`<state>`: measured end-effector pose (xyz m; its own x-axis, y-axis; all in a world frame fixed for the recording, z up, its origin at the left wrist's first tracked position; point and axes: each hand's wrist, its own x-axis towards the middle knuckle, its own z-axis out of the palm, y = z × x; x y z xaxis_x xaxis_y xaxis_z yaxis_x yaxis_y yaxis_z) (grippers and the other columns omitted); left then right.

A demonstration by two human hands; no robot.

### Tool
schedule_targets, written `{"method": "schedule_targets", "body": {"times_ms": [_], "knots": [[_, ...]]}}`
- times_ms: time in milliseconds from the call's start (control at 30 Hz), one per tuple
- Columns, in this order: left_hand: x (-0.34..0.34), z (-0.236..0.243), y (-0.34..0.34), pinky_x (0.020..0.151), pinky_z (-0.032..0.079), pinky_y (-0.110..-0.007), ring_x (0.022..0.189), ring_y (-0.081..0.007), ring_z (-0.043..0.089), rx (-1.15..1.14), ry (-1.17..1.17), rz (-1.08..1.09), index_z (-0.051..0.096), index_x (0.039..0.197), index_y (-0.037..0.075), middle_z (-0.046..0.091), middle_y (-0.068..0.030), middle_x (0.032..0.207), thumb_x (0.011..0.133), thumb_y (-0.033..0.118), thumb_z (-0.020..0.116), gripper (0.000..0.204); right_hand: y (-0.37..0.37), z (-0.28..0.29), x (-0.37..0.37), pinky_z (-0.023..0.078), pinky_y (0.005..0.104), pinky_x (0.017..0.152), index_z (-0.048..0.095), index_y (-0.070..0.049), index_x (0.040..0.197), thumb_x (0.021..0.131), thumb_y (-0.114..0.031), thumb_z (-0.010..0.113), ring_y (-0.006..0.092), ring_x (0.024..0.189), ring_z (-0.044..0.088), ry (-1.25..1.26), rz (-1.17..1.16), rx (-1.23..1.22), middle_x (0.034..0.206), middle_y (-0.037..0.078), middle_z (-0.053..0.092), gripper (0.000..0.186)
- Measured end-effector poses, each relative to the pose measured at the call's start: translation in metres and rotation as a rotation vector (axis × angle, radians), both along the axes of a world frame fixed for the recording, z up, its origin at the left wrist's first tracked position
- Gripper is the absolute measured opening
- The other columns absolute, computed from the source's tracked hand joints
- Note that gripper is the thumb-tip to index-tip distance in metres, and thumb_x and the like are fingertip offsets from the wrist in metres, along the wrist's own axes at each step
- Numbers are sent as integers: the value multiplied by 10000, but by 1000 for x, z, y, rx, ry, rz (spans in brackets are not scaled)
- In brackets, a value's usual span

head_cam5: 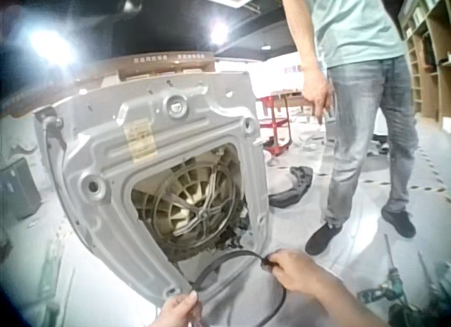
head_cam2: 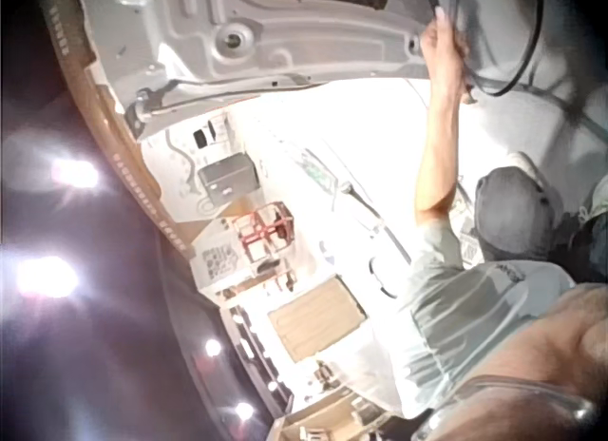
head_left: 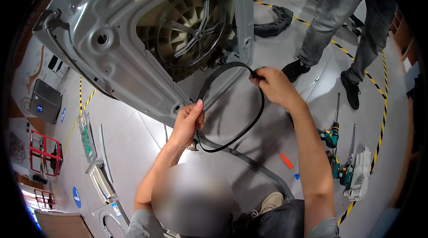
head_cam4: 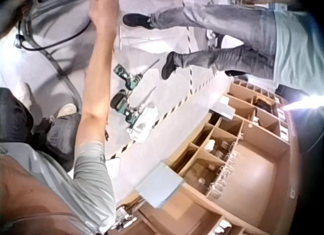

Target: The person places a metal pulley onto the rear of a washing machine drum, inserts a bolt by hand, and tightens it using a power tool. The person then fits a drive belt around the pulley and motor spindle, with assistance from another person who holds the belt in place while the pulley is rotated.

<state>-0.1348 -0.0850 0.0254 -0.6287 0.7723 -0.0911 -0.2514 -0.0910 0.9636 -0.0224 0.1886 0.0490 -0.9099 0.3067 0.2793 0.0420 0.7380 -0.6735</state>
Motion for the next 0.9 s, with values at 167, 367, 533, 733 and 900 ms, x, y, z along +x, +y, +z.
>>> {"method": "schedule_targets", "body": {"times_ms": [167, 367, 533, 733, 900], "knots": [[0, 10, 13, 492, 192, -264, 531, -63, 219, -66, 95, 125, 385, 680, 156, 308, 71, 596, 1031, 475, 540, 499, -1, 4, 4, 483, 374, 758, 668, 59, 1004, 925, -146, 618, 315, 798, 636, 23, -21, -67, 872, 209, 658, 225], [3, 22, 28, 481, 188, -271, 510, -67, 237, -119, 172, 285, 418, 699, 149, 309, 64, 582, 1041, 476, 510, 482, 1, -7, 4, 486, 340, 739, 671, 52, 1044, 955, -186, 621, 257, 750, 626, 77, -31, -140, 857, 178, 682, 259], [1, 32, 27, 479, 189, -273, 503, -70, 249, -120, 226, 307, 426, 704, 150, 308, 62, 586, 1048, 445, 507, 460, 4, -18, 4, 492, 375, 755, 677, 30, 1035, 946, -207, 630, 320, 794, 627, 69, -71, -165, 887, 208, 683, 257], [-11, 35, 23, 507, 204, -258, 560, -46, 253, -108, 317, 238, 487, 778, 115, 329, 81, 641, 1011, 430, 595, 406, 13, -22, 4, 494, 444, 839, 701, -16, 1038, 916, -159, 614, 425, 953, 629, 122, -160, 4, 1018, 223, 667, 207], [-30, 35, 20, 544, 231, -239, 610, -35, 299, -70, 455, 219, 534, 836, 87, 371, 87, 689, 990, 357, 644, 330, 8, -7, -11, 521, 412, 783, 699, -15, 1043, 915, -140, 608, 349, 863, 665, 112, -277, -117, 975, 187, 685, 201]]}}
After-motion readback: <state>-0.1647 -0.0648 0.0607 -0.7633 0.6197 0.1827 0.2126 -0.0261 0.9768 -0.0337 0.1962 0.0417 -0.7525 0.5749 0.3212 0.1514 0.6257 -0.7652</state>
